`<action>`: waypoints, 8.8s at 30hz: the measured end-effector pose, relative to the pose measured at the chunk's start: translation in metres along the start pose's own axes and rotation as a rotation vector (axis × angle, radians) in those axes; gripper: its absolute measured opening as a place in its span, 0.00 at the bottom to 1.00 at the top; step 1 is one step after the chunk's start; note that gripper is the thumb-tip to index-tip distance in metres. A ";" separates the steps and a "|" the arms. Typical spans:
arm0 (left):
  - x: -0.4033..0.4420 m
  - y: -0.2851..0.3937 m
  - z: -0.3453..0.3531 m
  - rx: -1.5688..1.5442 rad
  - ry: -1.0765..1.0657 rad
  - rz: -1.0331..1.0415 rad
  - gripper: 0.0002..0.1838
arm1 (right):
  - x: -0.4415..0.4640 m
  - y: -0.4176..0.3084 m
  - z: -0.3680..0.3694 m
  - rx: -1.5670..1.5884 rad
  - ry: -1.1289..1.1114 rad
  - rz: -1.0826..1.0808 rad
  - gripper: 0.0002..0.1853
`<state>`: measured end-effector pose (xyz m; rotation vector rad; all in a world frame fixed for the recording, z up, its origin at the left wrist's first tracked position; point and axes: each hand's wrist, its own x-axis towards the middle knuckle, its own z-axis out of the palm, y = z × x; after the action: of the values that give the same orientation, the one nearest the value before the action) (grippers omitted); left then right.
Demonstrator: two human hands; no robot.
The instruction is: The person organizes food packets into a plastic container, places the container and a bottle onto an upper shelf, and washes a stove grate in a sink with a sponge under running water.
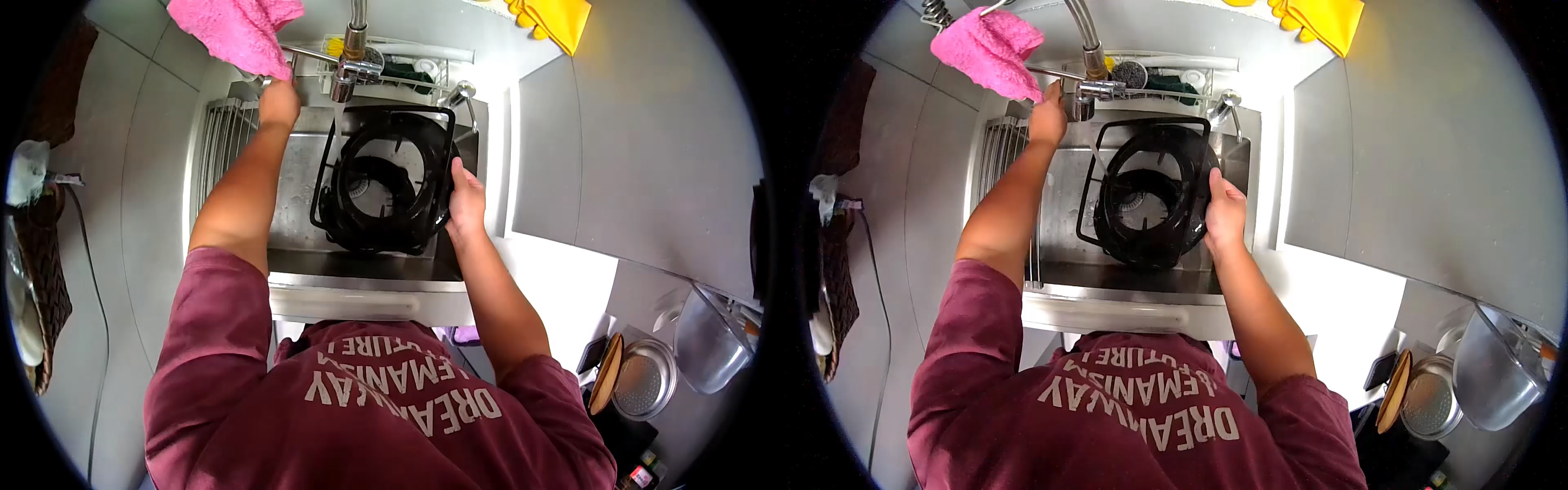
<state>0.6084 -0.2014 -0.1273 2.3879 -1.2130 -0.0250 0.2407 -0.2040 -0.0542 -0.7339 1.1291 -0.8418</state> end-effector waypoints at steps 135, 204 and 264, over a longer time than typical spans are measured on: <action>-0.267 0.055 -0.117 -1.421 0.155 -0.765 0.22 | 0.008 0.015 0.167 -0.160 -0.576 0.131 0.20; -0.101 0.099 -0.158 0.023 -0.390 0.242 0.22 | 0.014 -0.072 0.157 -1.415 -1.040 -0.586 0.12; -0.134 0.023 -0.111 -0.842 -0.280 -0.111 0.34 | 0.034 -0.050 0.161 -1.860 -0.804 -0.710 0.26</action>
<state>0.5333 -0.0672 -0.0437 1.7207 -0.9146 -0.7675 0.3921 -0.2451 0.0156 -2.7809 0.5871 0.3188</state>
